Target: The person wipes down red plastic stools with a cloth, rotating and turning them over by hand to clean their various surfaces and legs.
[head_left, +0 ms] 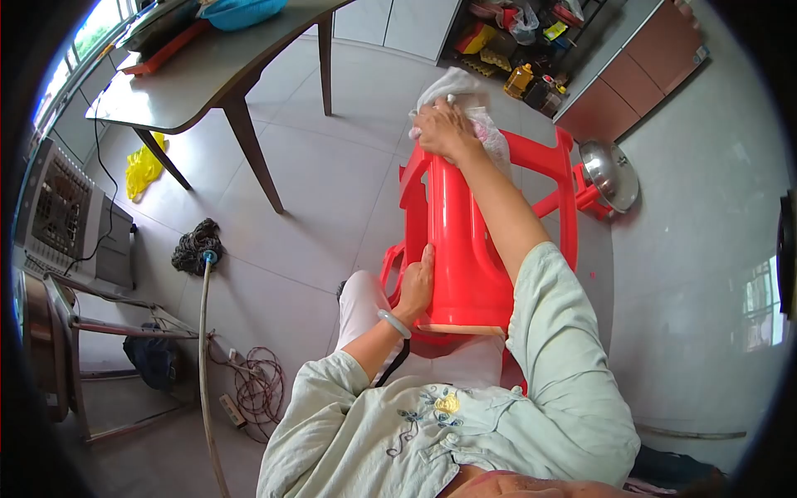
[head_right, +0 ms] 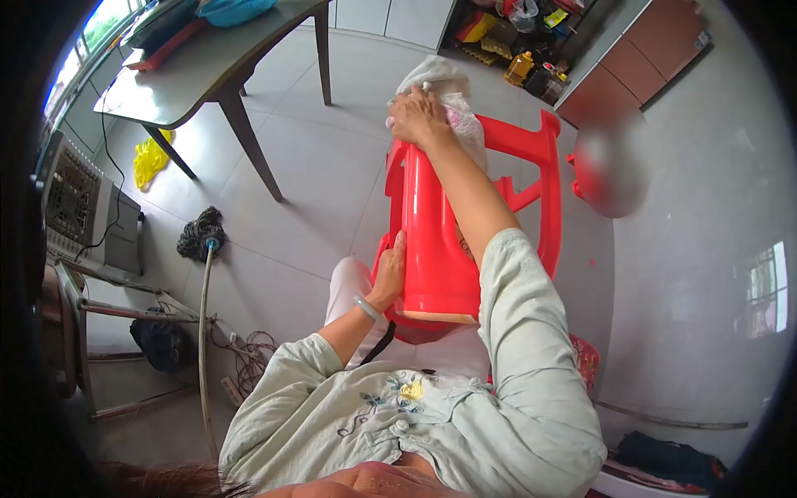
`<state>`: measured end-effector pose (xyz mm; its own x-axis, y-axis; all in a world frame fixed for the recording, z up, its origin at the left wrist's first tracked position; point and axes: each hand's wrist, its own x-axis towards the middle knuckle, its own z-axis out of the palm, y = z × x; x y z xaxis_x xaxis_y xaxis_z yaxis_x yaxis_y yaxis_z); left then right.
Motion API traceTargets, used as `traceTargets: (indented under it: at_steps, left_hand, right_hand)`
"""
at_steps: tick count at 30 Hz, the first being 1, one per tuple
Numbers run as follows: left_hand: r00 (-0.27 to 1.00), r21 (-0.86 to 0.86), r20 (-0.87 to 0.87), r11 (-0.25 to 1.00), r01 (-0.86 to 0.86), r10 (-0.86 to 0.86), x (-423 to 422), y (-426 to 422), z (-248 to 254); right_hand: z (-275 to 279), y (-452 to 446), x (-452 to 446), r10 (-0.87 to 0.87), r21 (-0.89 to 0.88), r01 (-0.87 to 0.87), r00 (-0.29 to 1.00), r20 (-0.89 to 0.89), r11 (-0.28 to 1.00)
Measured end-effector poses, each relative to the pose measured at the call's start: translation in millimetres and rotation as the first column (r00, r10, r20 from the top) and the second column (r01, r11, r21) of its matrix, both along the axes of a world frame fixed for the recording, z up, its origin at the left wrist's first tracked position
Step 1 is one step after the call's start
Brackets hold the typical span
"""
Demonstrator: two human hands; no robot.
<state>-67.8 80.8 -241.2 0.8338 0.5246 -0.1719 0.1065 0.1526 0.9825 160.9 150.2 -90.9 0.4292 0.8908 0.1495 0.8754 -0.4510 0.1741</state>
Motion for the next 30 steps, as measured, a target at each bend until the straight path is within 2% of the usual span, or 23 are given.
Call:
traceTargets:
  at_steps: [2,7,8,10,11,12,13,14,15,18,20,21,22,23,24,26,27,30]
  left_hand:
    - [1.0,-0.04,0.026,0.999,-0.003,0.004,0,-1,-6]
    - [0.994,0.038,0.064,0.995,-0.088,0.085,4,-3,-9]
    - [0.994,0.038,0.07,0.996,-0.085,0.082,2,-2,-11]
    - [0.999,-0.005,0.037,0.999,0.034,-0.034,-1,3,-17]
    - [0.998,-0.002,0.044,0.999,0.039,-0.039,3,-3,-38]
    - [0.968,0.256,0.244,0.959,-0.117,0.053,10,-12,-72]
    - [0.89,0.452,0.445,0.835,-0.314,0.094,13,-19,-94]
    - [0.874,0.372,0.48,0.92,-0.121,-0.079,9,-18,-99]
    - [0.871,0.37,0.485,0.921,-0.121,-0.08,11,-18,-102]
    - [0.887,0.383,0.463,0.901,-0.203,0.003,20,-17,-104]
    - [0.897,0.396,0.438,0.885,-0.246,0.053,22,-18,-105]
    - [0.901,0.407,0.427,0.874,-0.266,0.076,23,-17,-105]
    - [0.978,0.256,0.208,0.963,-0.084,0.03,23,-6,-87]
    - [0.998,0.058,-0.008,0.996,0.065,-0.065,17,5,-58]
    - [0.979,0.027,0.163,0.992,-0.125,0.119,14,-4,-37]
    - [0.978,0.009,0.161,0.991,-0.134,0.131,15,-3,-40]
    - [0.976,-0.015,0.159,0.989,-0.145,0.146,14,-2,-42]
    - [0.973,-0.03,0.171,0.988,-0.155,0.157,12,0,-38]
  right_hand:
    - [-2,-4,-10,0.058,-0.014,-0.058,0.998,-0.031,0.998]
    - [-5,-39,-52,0.225,0.029,-0.223,0.963,-0.151,0.974]
    - [-6,-48,-64,0.304,-0.009,-0.307,0.947,-0.098,0.952]
    - [-10,-74,-93,0.436,0.158,-0.412,0.881,-0.185,0.898]
    - [-8,-87,-109,0.466,0.126,-0.449,0.857,-0.221,0.885]
    - [-4,-115,-144,0.51,0.086,-0.505,0.827,-0.238,0.859]
    - [-8,-131,-159,0.547,0.066,-0.546,0.812,-0.204,0.835]
    - [-10,-146,-175,0.552,0.056,-0.555,0.804,-0.221,0.83]
    - [-9,-161,-190,0.574,0.074,-0.573,0.791,-0.209,0.816]
    - [-7,-178,-205,0.56,0.128,-0.545,0.803,-0.203,0.829]
    - [11,-173,-199,0.483,0.181,-0.454,0.857,-0.178,0.872]
    - [-11,-169,-174,0.421,0.172,-0.4,0.901,-0.106,0.9]
    - [-5,-159,-163,0.382,0.252,-0.352,0.921,-0.08,0.901]
    - [-3,-148,-147,0.31,0.243,-0.304,0.951,0.013,0.921]
    - [-3,-137,-124,0.27,0.284,-0.27,0.962,0.04,0.92]
    - [-8,-116,-85,0.129,0.407,-0.11,0.991,-0.018,0.907]
    - [-3,-109,-72,0.098,0.421,-0.038,0.987,-0.123,0.906]
    - [-4,-109,-70,0.105,0.468,0.004,0.973,-0.207,0.884]
